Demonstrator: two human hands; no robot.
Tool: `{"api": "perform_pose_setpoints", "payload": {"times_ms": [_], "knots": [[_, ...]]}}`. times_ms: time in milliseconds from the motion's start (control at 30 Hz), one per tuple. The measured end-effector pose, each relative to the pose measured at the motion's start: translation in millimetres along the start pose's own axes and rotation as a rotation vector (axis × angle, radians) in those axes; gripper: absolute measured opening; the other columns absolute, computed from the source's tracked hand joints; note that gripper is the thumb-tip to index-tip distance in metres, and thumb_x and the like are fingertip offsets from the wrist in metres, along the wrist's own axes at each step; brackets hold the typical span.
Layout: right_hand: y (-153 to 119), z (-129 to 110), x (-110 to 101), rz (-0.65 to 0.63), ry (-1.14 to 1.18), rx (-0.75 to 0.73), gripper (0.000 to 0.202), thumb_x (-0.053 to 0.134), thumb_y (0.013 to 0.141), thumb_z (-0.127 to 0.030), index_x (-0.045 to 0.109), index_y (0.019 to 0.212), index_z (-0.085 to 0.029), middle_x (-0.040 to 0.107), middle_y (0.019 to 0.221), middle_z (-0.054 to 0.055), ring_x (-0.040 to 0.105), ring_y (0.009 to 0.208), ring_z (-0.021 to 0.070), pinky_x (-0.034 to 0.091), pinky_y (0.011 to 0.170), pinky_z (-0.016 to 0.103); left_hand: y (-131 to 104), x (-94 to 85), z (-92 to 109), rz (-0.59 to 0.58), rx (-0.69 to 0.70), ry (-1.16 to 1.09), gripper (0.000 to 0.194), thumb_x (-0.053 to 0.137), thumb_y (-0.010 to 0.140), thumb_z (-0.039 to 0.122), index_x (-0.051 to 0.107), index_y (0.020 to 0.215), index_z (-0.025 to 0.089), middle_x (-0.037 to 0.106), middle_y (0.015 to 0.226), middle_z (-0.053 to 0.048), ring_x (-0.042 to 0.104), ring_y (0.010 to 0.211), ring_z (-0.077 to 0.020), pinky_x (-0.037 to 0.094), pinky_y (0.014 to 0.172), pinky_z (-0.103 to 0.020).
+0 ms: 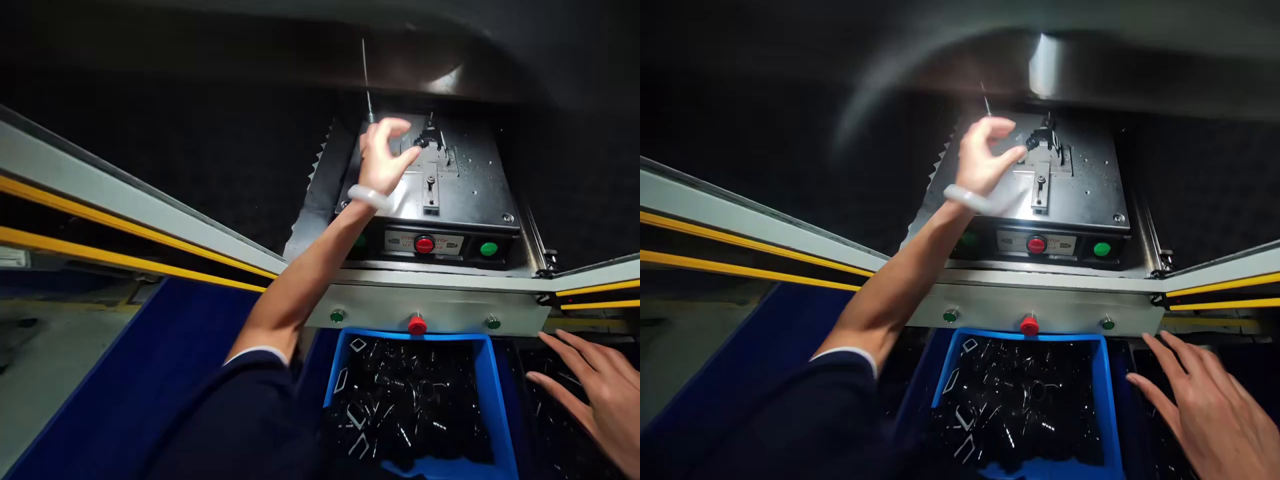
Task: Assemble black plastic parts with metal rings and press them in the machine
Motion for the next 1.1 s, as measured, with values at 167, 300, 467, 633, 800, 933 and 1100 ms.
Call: {"api": "perform_pose_setpoints", "payload": {"times_ms": [167, 300, 467, 633, 800, 933, 1100], "knots": [[22, -26, 39, -0.213, 0.210, 0.123, 0.038, 0.044, 0.107, -0.053, 0.066, 0.121, -0.026, 0.076, 0.113, 0.007, 0.072, 0.100, 0.0254, 0.052, 0.070, 0.037, -183, -101.7, 25, -0.128, -0.121, 0.228, 0.011, 0.068, 0.097, 0.025, 0.079, 0.101, 0.022, 0.073, 0.093, -0.003, 0.063, 0.073, -0.0134, 0.050, 0.070, -0.029], [36, -19, 72, -0.302, 0.288, 0.228, 0.016, 0.055, 0.104, -0.038, 0.063, 0.106, -0.025, 0.074, 0.104, 0.004, 0.069, 0.093, 0.0227, 0.042, 0.063, 0.033, -257, -143.1, -10, -0.383, -0.259, 0.388, 0.025, 0.076, 0.090, 0.038, 0.079, 0.111, 0.025, 0.066, 0.112, -0.008, 0.059, 0.073, -0.0148, 0.048, 0.063, -0.029], [40, -17, 83, -0.288, 0.295, 0.277, 0.009, 0.057, 0.102, -0.033, 0.062, 0.101, -0.026, 0.073, 0.101, 0.005, 0.064, 0.090, 0.0232, 0.036, 0.062, 0.035, -262, -150.2, -45, -0.581, -0.223, 0.514, 0.034, 0.074, 0.088, 0.039, 0.078, 0.121, 0.031, 0.061, 0.125, -0.010, 0.060, 0.073, -0.0179, 0.053, 0.074, -0.035], [33, -32, 76, -0.182, 0.218, 0.301, 0.020, 0.048, 0.107, -0.036, 0.065, 0.109, -0.025, 0.072, 0.103, 0.009, 0.061, 0.095, 0.0265, 0.039, 0.069, 0.039, -259, -148.4, -28, -0.539, -0.145, 0.657, 0.030, 0.071, 0.092, 0.032, 0.076, 0.122, 0.030, 0.064, 0.128, -0.012, 0.062, 0.081, -0.0233, 0.047, 0.078, -0.039], [0, -79, 83, -0.345, 0.037, 0.114, 0.027, 0.048, 0.108, -0.036, 0.068, 0.108, -0.018, 0.067, 0.104, 0.015, 0.055, 0.098, 0.0292, 0.038, 0.074, 0.040, -274, -85.5, 19, -0.616, -0.173, 0.292, 0.017, 0.063, 0.097, 0.025, 0.079, 0.102, 0.028, 0.070, 0.114, -0.012, 0.060, 0.096, -0.0281, 0.041, 0.089, -0.042], [-20, -110, 109, -0.491, 0.001, 0.067, 0.018, 0.053, 0.100, -0.014, 0.069, 0.092, -0.015, 0.065, 0.097, 0.015, 0.053, 0.094, 0.0288, 0.035, 0.074, 0.039, -303, 8.0, 53, -0.925, -0.243, -0.304, 0.021, 0.063, 0.090, 0.017, 0.069, 0.070, 0.023, 0.064, 0.085, -0.010, 0.055, 0.087, -0.0267, 0.040, 0.092, -0.040], [-26, -109, 113, -0.477, 0.007, 0.095, 0.022, 0.048, 0.101, -0.010, 0.068, 0.096, -0.014, 0.067, 0.100, 0.016, 0.056, 0.096, 0.0287, 0.039, 0.076, 0.039, -318, 55.2, 56, -1.013, -0.342, -0.475, 0.039, 0.070, 0.080, 0.014, 0.046, 0.051, 0.024, 0.053, 0.068, -0.006, 0.051, 0.080, -0.0268, 0.041, 0.097, -0.045]]}}
Point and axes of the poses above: each hand's wrist, its own y-axis towards the middle knuckle, its own x-axis out of the palm, z = x × y, the point moved 3 cm from there along y, towards the middle knuckle
